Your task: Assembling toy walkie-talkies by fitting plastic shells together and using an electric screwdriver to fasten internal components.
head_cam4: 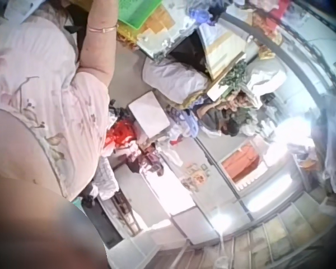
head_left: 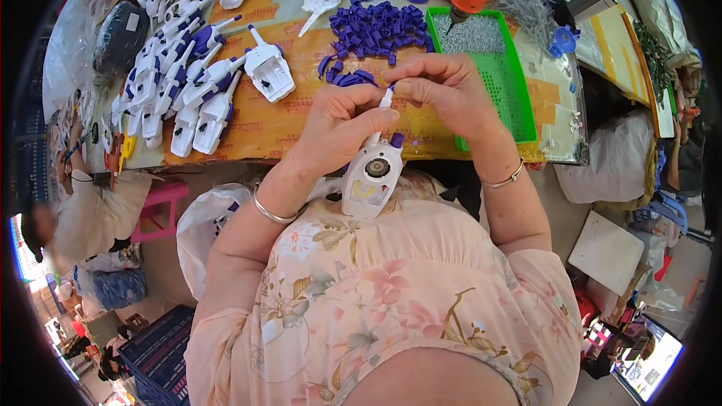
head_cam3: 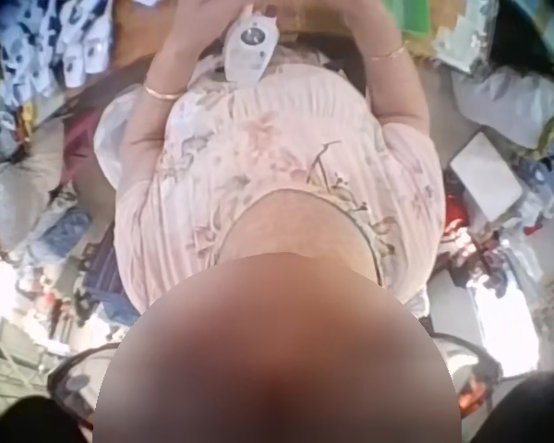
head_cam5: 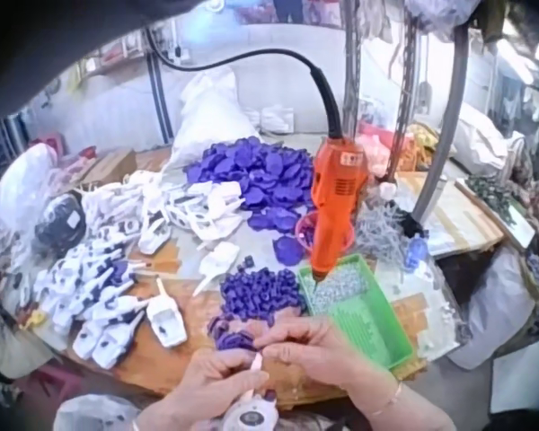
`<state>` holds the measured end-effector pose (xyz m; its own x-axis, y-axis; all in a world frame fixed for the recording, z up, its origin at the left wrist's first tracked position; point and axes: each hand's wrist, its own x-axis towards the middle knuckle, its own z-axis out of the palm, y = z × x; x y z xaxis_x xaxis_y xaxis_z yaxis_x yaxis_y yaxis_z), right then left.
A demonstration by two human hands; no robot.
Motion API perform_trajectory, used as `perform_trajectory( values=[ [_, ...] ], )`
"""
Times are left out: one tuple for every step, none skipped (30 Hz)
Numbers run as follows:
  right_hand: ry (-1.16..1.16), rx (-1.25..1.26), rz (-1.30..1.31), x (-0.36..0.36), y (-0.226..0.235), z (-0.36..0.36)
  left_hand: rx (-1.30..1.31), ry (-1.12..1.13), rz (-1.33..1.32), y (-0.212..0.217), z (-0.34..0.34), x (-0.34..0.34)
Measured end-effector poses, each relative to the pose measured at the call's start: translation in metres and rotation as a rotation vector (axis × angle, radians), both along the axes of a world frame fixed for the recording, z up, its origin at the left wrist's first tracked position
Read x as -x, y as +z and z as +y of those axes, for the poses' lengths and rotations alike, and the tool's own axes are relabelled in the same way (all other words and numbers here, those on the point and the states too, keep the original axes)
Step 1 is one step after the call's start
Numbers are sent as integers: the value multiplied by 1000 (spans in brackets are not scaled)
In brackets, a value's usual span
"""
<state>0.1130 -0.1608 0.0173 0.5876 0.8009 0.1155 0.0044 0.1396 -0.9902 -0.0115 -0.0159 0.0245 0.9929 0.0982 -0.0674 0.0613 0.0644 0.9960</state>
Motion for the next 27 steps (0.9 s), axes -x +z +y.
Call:
perform_trajectory(
  values=[
    [0, 7, 8, -4, 0, -1, 7, 0, 8, -1, 0, -1],
    [40, 21, -10, -5, 0, -2, -30, 1, -21, -2, -1, 0],
    [80, 36, -27, -7, 0, -3, -67, 2, -50, -2, -2, 0],
    [79, 39, -24, -9, 1, -3, -64, 2, -46, -1, -3, 1],
    [122, 19, -76, -12, 3, -2, -95, 1, -49, 0, -3, 0],
    [165, -1, -128, -13, 5, -2, -126, 0, -51, 0, -4, -1],
    [165, 2, -124, -13, 9, -2, -123, 0, -48, -1, -5, 0],
    [188, 18, -157, -14, 14, -2, -131, 6, -50, -1, -5, -1],
    [211, 35, -190, -13, 16, -2, -139, 11, -52, -2, -5, 0],
    [211, 36, -186, -12, 16, -3, -137, 11, -49, -2, -7, 1],
    [216, 96, -123, -11, 14, -3, -109, 27, -30, -2, -8, 2],
    [220, 155, -60, -10, 13, -4, -81, 42, -11, -3, -9, 3],
    [221, 157, -57, -8, 10, -3, -80, 43, -9, -4, -9, 3],
    [208, 118, -22, -5, 6, -3, -78, 56, -14, -6, -10, 4],
    [193, 79, 13, -1, 4, -3, -77, 68, -20, -9, -10, 5],
    [194, 82, 17, 4, 4, -3, -74, 68, -16, -12, -9, 6],
    [157, 92, -24, 10, 4, -3, -97, 73, -42, -16, -6, 6],
    [119, 102, -66, 14, 4, -3, -121, 78, -68, -18, -4, 7],
    [121, 104, -62, 16, 4, -3, -119, 79, -65, -17, -5, 8],
    [82, 100, -132, 18, 3, -3, -123, 96, -62, -14, -6, 9],
    [44, 96, -202, 20, 2, -4, -128, 113, -60, -12, -8, 10],
    [44, 97, -200, 21, -1, -3, -127, 113, -58, -13, -8, 11],
    [46, 97, -182, 19, -5, 0, -69, 112, -55, -13, -7, 10],
    [48, 97, -165, 18, -7, 2, -12, 112, -53, -14, -5, 9],
    [49, 93, -169, 18, -6, 2, -15, 114, -57, -15, -4, 8],
    [4, 49, -8, 20, -5, 2, 6, 147, -70, -17, -1, 7],
    [-39, 5, 153, 23, -4, 1, 26, 180, -84, -17, 2, 7]
  ],
)
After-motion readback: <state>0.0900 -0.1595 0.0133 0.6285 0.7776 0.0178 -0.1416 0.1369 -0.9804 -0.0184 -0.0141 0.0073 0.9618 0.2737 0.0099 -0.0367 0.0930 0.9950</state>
